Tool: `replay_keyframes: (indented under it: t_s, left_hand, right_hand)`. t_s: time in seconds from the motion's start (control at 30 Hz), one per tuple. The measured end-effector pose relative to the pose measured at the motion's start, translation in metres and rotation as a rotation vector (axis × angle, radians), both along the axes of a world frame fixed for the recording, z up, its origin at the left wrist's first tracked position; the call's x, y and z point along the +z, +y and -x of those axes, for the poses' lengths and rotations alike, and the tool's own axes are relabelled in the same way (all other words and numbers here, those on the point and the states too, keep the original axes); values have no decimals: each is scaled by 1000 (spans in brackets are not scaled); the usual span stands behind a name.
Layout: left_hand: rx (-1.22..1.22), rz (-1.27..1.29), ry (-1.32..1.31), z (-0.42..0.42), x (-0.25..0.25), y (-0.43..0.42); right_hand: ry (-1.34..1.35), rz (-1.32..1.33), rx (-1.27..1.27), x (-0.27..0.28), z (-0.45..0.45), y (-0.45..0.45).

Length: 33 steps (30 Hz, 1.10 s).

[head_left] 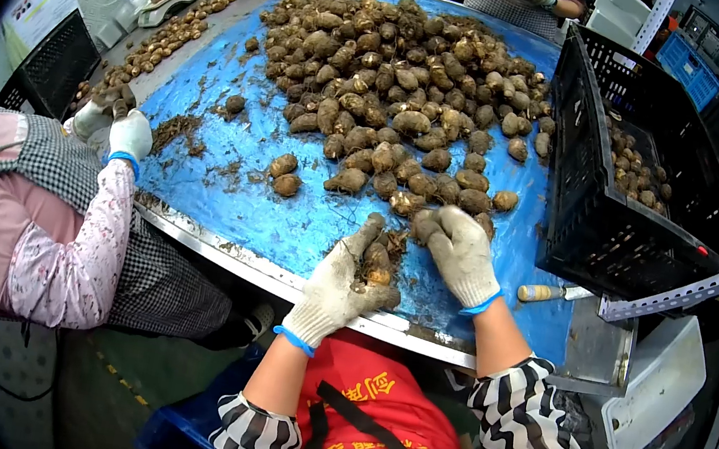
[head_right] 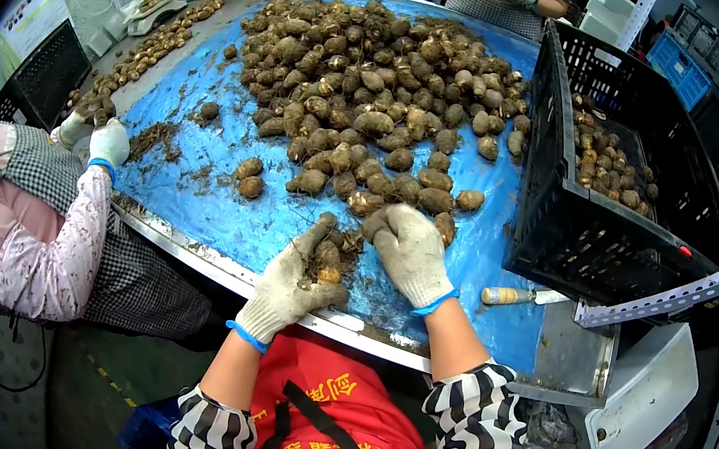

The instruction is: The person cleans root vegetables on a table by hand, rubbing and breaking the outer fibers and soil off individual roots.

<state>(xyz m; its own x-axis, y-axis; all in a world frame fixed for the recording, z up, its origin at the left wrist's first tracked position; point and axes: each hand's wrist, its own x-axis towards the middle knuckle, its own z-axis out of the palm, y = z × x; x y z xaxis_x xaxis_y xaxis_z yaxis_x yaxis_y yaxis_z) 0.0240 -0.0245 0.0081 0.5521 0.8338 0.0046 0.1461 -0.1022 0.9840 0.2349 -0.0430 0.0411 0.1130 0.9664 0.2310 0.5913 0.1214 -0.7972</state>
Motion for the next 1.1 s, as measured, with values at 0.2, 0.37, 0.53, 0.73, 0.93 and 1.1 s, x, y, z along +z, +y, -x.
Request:
replay_keyframes:
  t_s: [0.2,0.37,0.53,0.73,0.93,1.1]
  left_hand:
    - [5,31,-122,-5,-14,1]
    - [-6,-29,-41,1,6,-4]
    - [-78,-141,23,6,7,1]
    - [-168,20,-115,5,3,3]
    - [-73,95,13,9,14,3]
    - [63,13,-73,5,3,3]
  right_hand:
    - [-241,-123,241,4,24,-8]
    - [-236,-312,320,-11,21,-5]
    - [-408,-311,431,-11,11,-2]
    - [-361,-261,453,-9,16,-5]
    - [-33,-216,44,-2,11,7]
    - [60,-36,209,9,10,-6]
